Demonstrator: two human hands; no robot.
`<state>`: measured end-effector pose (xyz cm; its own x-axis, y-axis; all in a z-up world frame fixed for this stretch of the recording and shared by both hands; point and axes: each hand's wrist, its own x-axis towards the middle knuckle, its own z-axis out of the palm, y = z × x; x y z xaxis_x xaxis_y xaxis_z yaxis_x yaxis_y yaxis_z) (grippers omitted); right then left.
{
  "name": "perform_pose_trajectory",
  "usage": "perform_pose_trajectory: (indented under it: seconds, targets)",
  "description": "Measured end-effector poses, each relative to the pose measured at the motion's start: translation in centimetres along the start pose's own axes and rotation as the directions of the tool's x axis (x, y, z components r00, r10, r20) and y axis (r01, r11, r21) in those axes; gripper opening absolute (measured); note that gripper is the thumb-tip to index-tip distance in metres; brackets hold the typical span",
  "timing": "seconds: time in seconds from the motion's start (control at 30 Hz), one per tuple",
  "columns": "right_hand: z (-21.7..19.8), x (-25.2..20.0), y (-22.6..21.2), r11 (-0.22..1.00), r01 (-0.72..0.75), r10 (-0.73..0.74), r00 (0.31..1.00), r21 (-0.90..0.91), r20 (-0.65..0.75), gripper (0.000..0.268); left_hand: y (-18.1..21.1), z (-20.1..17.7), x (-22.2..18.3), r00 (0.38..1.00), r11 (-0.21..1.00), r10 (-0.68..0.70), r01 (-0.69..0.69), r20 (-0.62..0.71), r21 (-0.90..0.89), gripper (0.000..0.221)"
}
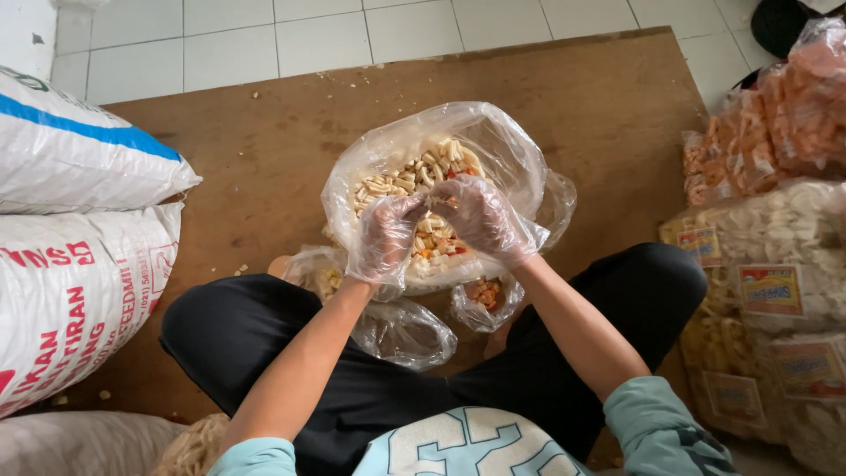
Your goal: Sorting and bagging small snack items from a large bulk bag into smaller individual bags while sitting on the floor.
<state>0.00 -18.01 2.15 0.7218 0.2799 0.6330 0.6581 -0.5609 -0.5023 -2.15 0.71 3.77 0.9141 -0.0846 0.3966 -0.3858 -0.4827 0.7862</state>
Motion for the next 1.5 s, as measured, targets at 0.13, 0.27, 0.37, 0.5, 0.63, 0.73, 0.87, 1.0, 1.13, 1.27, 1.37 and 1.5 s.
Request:
perform_pose_trajectory:
  seconds: [0.13,0.27,0.37,0.5,0.63,0.73,0.87,1.0,1.13,1.27,1.37,1.5]
  targets:
    - [-1.0,0.9,-2.0,0.980,-0.146,0.138,0.988,0.132,0.066,0.020,0.4,0.0,-0.1,0.996,0.995,-0.087,0.087,-0.012,-0.047,0.011]
    - [0.4,-0.4,0.0,0.979,-0.179,0.174,0.983,0.099,0.061,0.020,1.7,0.0,0.2,0.981,0.969,-0.194,0.196,0.023,-0.149,0.024]
    - [1.7,-0.9,0.8,0.973,-0.221,0.209,0.967,0.068,0.145,0.019,1.4,0.9,0.0,0.975,0.965,-0.220,0.222,0.032,-0.140,0.023]
    - [-1.0,-0.7,-0.1,0.911,0.142,-0.070,0.978,-0.388,0.194,0.024,2.0,0.2,0.0,0.986,0.982,-0.155,0.160,0.057,-0.098,0.021]
    - [-4.0,0.3,-1.9,0.813,0.244,-0.212,0.970,-0.529,0.121,0.023,1.2,2.6,1.1,0.970,0.970,0.241,-0.242,-0.036,-0.022,0.016]
    - [-7.0,1.8,-2.6,0.981,-0.156,0.170,0.978,-0.113,0.125,0.017,1.9,3.8,2.8,0.906,0.907,0.421,-0.421,-0.029,0.020,0.016]
    - [-10.1,1.3,0.6,0.922,-0.315,0.345,0.933,-0.225,0.104,0.018,4.9,5.7,5.3,0.797,0.796,0.604,-0.604,0.032,0.042,0.017]
    - [-14.2,-0.3,3.8,0.882,-0.355,0.374,0.928,-0.310,0.002,0.021,9.3,8.4,7.2,0.805,0.805,0.592,-0.588,0.044,-0.084,0.011]
    - [-16.7,-2.7,6.4,0.682,-0.111,0.171,0.985,-0.723,0.011,0.023,7.5,15.5,8.6,0.890,0.900,0.422,-0.434,0.172,0.036,0.014]
    - [-17.7,-1.0,4.4,0.576,-0.595,0.683,0.727,-0.561,-0.069,0.026,4.0,23.0,9.8,0.947,0.984,0.088,-0.130,0.308,0.118,0.017]
    - [-17.4,-2.8,6.8,0.591,-0.524,0.609,0.789,-0.613,-0.086,0.024,4.1,24.8,9.5,0.933,0.971,0.138,-0.194,0.332,0.142,0.013]
    - [-17.3,-3.4,7.2,0.602,-0.548,0.645,0.762,-0.580,-0.051,0.023,5.4,23.8,9.5,0.912,0.963,0.184,-0.242,0.367,0.119,0.016]
